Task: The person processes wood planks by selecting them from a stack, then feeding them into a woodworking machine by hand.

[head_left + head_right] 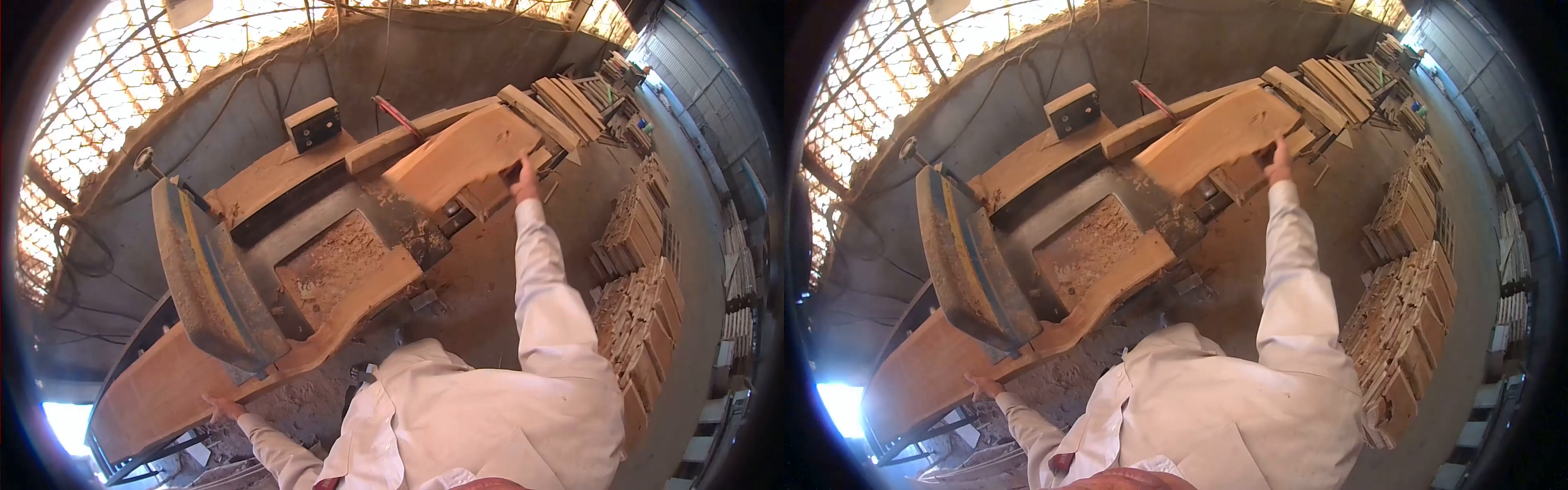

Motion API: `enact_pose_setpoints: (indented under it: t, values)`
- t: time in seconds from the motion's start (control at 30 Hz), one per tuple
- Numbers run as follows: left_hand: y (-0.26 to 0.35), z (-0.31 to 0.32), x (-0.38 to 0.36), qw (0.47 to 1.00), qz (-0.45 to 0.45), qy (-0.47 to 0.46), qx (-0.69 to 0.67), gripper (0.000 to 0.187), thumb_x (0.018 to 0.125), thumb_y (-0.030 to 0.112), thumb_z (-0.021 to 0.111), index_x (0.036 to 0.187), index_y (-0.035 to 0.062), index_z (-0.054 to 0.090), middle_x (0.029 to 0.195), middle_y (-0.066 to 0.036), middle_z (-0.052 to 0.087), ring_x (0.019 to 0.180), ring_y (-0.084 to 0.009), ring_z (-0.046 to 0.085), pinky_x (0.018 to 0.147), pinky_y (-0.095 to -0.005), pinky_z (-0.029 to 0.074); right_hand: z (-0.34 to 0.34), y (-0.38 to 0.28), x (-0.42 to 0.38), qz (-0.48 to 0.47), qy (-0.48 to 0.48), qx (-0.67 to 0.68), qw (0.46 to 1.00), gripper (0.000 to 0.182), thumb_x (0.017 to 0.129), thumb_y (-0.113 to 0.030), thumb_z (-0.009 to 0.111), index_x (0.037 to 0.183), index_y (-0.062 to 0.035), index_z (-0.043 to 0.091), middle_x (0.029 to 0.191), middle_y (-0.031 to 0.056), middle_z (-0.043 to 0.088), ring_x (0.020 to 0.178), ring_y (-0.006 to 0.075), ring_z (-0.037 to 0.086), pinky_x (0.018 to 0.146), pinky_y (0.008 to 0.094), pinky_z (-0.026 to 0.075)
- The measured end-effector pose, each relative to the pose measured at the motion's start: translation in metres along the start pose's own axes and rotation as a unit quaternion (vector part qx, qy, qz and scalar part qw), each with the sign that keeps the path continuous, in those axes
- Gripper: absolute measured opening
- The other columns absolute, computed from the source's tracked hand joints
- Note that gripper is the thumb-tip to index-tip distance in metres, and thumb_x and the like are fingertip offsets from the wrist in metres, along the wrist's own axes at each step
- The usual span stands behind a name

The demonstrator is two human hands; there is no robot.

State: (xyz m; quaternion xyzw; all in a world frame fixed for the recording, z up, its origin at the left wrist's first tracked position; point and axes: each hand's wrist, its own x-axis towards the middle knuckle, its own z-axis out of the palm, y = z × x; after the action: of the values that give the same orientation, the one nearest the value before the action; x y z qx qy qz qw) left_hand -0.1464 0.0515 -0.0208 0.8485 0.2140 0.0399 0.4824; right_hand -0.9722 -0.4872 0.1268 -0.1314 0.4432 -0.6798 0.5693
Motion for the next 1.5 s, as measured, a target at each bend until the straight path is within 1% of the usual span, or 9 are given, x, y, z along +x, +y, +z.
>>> enact_pose_setpoints:
  t: [0.13, 0.27, 0.4, 0.53, 0.8, 1.03, 1.13, 1.3, 1.5]
  values:
    - [-0.018, 0.020, 0.018, 0.997, 0.010, 0.009, -0.078, 0.124, 0.081, 0.067, 0.073, 0.148, -0.0166, 0.011, 0.136, -0.037, 0.049, 0.113, -0.0464, 0.062, 0.092, -0.0515, 0.058, -0.016, -0.006, 0.016, -0.159, 0.092, -0.340, 0.922, 0.040, 0.091, -0.050, 0.073, 0.098, -0.0122, 0.064, 0.087, -0.0015, 0.059, 0.079, 0.0170, 0.057, 0.074, 0.0324, 0.052]
    - [-0.010, 0.008, 0.012, 0.998, 0.007, 0.014, -0.053, 0.121, 0.081, 0.067, 0.074, 0.145, -0.0190, 0.017, 0.135, -0.036, 0.051, 0.111, -0.0434, 0.063, 0.090, -0.0502, 0.059, -0.019, 0.084, -0.054, -0.272, 0.053, -0.379, 0.883, 0.056, 0.094, -0.036, 0.072, 0.129, 0.0041, 0.056, 0.126, 0.0146, 0.062, 0.117, 0.0232, 0.058, 0.102, 0.0360, 0.046]
    - [0.003, -0.022, -0.002, 0.995, 0.017, -0.062, -0.077, 0.108, 0.082, 0.066, 0.073, 0.134, -0.0223, 0.039, 0.125, -0.032, 0.059, 0.103, -0.0397, 0.066, 0.086, -0.0490, 0.060, -0.038, 0.171, -0.153, -0.327, -0.022, -0.506, 0.798, 0.033, 0.092, -0.024, 0.070, 0.113, 0.0008, 0.067, 0.102, 0.0157, 0.068, 0.091, 0.0253, 0.066, 0.085, 0.0374, 0.052]
    - [-0.006, -0.039, 0.019, 0.986, 0.035, -0.151, -0.062, 0.088, 0.086, 0.065, 0.070, 0.108, -0.0200, 0.064, 0.104, -0.023, 0.070, 0.091, -0.0331, 0.068, 0.077, -0.0473, 0.059, -0.045, 0.208, -0.250, -0.213, -0.068, -0.651, 0.725, 0.038, 0.091, -0.028, 0.073, 0.117, -0.0001, 0.067, 0.101, 0.0154, 0.068, 0.088, 0.0246, 0.068, 0.082, 0.0379, 0.055]
    - [0.022, -0.036, -0.009, 0.969, 0.045, -0.226, -0.085, 0.064, 0.091, 0.054, 0.070, 0.100, -0.0095, 0.068, 0.093, -0.013, 0.068, 0.076, -0.0239, 0.066, 0.063, -0.0406, 0.059, -0.012, 0.255, -0.247, -0.132, -0.170, -0.492, 0.844, 0.056, 0.088, -0.023, 0.078, 0.134, 0.0015, 0.058, 0.088, 0.0092, 0.069, 0.078, 0.0148, 0.065, 0.073, 0.0319, 0.055]
    - [0.059, -0.014, 0.004, 0.943, 0.072, -0.308, 0.101, 0.060, 0.093, 0.053, 0.066, 0.108, -0.0055, 0.069, 0.098, -0.022, 0.069, 0.081, -0.0334, 0.075, 0.058, -0.0436, 0.062, 0.055, 0.269, -0.165, -0.209, -0.168, -0.655, 0.707, 0.047, 0.090, -0.043, 0.075, 0.116, -0.0045, 0.067, 0.094, 0.0118, 0.070, 0.087, 0.0267, 0.067, 0.079, 0.0391, 0.053]
    - [-0.008, 0.017, 0.115, 0.761, 0.473, -0.209, 0.391, 0.061, 0.094, 0.056, 0.063, 0.115, -0.0007, 0.070, 0.102, -0.025, 0.069, 0.076, -0.0351, 0.075, 0.052, -0.0405, 0.061, 0.048, 0.285, -0.158, -0.350, -0.110, -0.725, 0.583, 0.052, 0.091, -0.056, 0.067, 0.117, -0.0106, 0.068, 0.110, 0.0118, 0.068, 0.105, 0.0314, 0.063, 0.093, 0.0442, 0.049]
    - [0.080, -0.040, -0.009, 0.918, 0.176, -0.241, 0.263, 0.075, 0.089, 0.062, 0.069, 0.096, -0.0120, 0.068, 0.080, -0.024, 0.070, 0.059, -0.0304, 0.072, 0.049, -0.0379, 0.058, 0.038, 0.299, -0.150, -0.371, -0.112, -0.685, 0.617, 0.055, 0.090, -0.062, 0.064, 0.117, -0.0143, 0.068, 0.123, 0.0069, 0.064, 0.121, 0.0305, 0.056, 0.104, 0.0468, 0.041]
    - [0.055, -0.024, 0.005, 0.931, 0.153, -0.264, 0.201, 0.072, 0.088, 0.060, 0.072, 0.089, -0.0122, 0.065, 0.076, -0.021, 0.068, 0.056, -0.0249, 0.069, 0.049, -0.0334, 0.056, 0.033, 0.303, -0.142, -0.406, -0.083, -0.684, 0.601, 0.058, 0.088, -0.062, 0.063, 0.122, -0.0157, 0.067, 0.135, 0.0053, 0.060, 0.132, 0.0286, 0.049, 0.114, 0.0492, 0.031]
